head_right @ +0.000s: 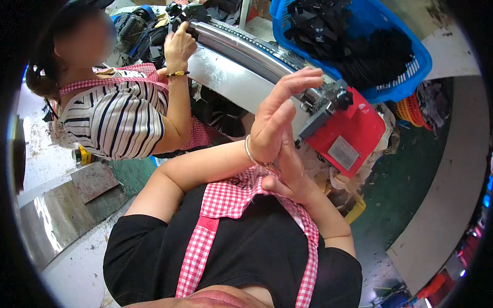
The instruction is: The person feeds flat, light-colored material sheets into a roller machine to flatten them. They retrieve the processed sheets from the machine's output and stack them in their hands. A coworker is visible nearby, also working with the machine.
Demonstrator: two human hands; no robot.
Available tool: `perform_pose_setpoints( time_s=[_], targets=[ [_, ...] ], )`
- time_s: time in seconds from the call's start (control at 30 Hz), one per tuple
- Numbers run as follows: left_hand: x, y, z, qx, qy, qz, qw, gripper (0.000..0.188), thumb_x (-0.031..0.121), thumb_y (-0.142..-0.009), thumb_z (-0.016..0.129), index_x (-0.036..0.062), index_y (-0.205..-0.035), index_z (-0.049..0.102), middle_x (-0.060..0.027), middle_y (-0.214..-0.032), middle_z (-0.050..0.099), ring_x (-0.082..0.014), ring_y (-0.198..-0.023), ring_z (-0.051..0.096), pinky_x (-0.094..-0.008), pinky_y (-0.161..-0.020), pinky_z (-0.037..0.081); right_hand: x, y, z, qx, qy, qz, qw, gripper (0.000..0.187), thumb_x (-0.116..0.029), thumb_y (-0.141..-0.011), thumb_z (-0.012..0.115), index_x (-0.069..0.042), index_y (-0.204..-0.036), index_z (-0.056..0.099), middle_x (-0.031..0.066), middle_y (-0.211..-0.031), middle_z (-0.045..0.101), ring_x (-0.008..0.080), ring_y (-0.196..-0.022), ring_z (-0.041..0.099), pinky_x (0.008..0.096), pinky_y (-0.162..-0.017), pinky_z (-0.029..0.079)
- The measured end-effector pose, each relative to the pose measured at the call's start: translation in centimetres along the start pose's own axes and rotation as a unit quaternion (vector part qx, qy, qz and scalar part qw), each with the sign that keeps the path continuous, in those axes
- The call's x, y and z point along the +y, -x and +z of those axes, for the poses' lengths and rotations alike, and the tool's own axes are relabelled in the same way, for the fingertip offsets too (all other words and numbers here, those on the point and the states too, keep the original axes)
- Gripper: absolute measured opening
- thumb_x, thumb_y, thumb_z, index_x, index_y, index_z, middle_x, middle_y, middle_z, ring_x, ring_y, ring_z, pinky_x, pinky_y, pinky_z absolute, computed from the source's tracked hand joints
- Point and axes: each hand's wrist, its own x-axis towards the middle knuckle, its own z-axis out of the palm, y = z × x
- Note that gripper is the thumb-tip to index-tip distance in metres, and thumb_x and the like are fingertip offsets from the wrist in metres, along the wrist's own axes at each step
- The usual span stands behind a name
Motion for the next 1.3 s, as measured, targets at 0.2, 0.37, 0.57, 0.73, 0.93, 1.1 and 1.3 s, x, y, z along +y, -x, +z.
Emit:
perform_pose_setpoints(
  time_s=[0.2, 0.37, 0.57, 0.73, 0.93, 1.1, 1.3],
  targets=[
    [1.2, 6.7, 8.7, -0.068, -0.044, 0.064, 0.995, 0.09, 0.051, -0.099, 0.044, -0.0037, -0.16, 0.007, -0.0266, -0.167, 0.0, -0.038, -0.156, -0.005, -0.0474, -0.123, 0.0, -4.3, 0.0, -0.1, 0.35, -0.056, -0.092, 0.93, 0.113, -0.087, -0.087, 0.011, -0.002, -0.161, 0.009, 0.0186, -0.169, 0.002, 0.0297, -0.156, 0.002, 0.0442, -0.126, 0.006],
    [0.4, 9.6, 10.0, -0.237, -0.131, 0.058, 0.961, 0.091, 0.062, -0.099, 0.036, -0.0057, -0.157, 0.021, -0.031, -0.164, 0.009, -0.0443, -0.155, 0.0, -0.0547, -0.121, -0.006, -1.8, 5.6, 1.4, 0.497, -0.294, -0.123, 0.807, 0.1, -0.078, -0.095, 0.016, -0.003, -0.161, 0.012, 0.0182, -0.168, 0.009, 0.031, -0.156, 0.006, 0.0462, -0.126, 0.006],
    [-4.4, 10.4, 10.3, -0.222, -0.116, 0.045, 0.967, 0.058, 0.032, -0.104, 0.04, 0.0, -0.152, 0.037, -0.0187, -0.164, 0.025, -0.0368, -0.154, 0.014, -0.0533, -0.124, 0.004, 1.0, 11.1, 17.4, 0.542, -0.19, -0.042, 0.817, 0.079, -0.055, -0.106, 0.026, -0.001, -0.161, 0.008, 0.0128, -0.168, 0.013, 0.0289, -0.155, 0.008, 0.0422, -0.125, 0.003],
    [-0.4, 20.7, 12.6, -0.127, 0.236, -0.455, 0.849, 0.064, 0.046, -0.108, 0.032, 0.0035, -0.156, 0.03, -0.0155, -0.158, 0.036, -0.03, -0.147, 0.032, -0.0452, -0.122, 0.022, 2.1, 15.1, 18.2, 0.581, 0.142, 0.038, 0.8, 0.079, -0.05, -0.107, 0.034, -0.001, -0.161, 0.005, 0.0156, -0.17, 0.001, 0.031, -0.156, -0.003, 0.0408, -0.124, -0.001],
    [3.1, 29.7, 14.6, -0.171, 0.273, -0.647, 0.691, 0.066, 0.05, -0.107, 0.032, 0.003, -0.154, 0.033, -0.0183, -0.156, 0.038, -0.0325, -0.145, 0.035, -0.0484, -0.12, 0.026, 7.4, 21.8, 20.5, 0.825, -0.213, -0.092, 0.515, 0.078, -0.056, -0.106, 0.036, -0.001, -0.159, 0.02, 0.0151, -0.167, 0.017, 0.0253, -0.155, 0.009, 0.0386, -0.124, 0.005],
    [-6.9, 29.4, 14.9, -0.29, 0.405, -0.62, 0.607, 0.079, 0.064, -0.102, 0.029, 0.0069, -0.157, 0.029, -0.0173, -0.159, 0.036, -0.031, -0.147, 0.036, -0.0498, -0.122, 0.026, 4.9, 20.9, 26.6, 0.724, -0.459, -0.168, 0.487, 0.079, -0.058, -0.106, 0.031, 0.0, -0.158, 0.022, 0.0161, -0.164, 0.024, 0.028, -0.154, 0.017, 0.0387, -0.126, 0.01],
    [-11.5, 37.7, 20.0, -0.32, 0.338, -0.703, 0.538, 0.075, 0.062, -0.101, 0.031, 0.0164, -0.16, 0.025, -0.0089, -0.165, 0.027, -0.0261, -0.152, 0.025, -0.0456, -0.123, 0.021, 9.0, 33.0, 26.0, 0.63, 0.235, 0.159, 0.723, 0.057, -0.041, -0.097, 0.053, -0.014, -0.147, 0.053, 0.0123, -0.155, 0.045, 0.0374, -0.152, 0.023, 0.056, -0.122, 0.011]
  ],
)
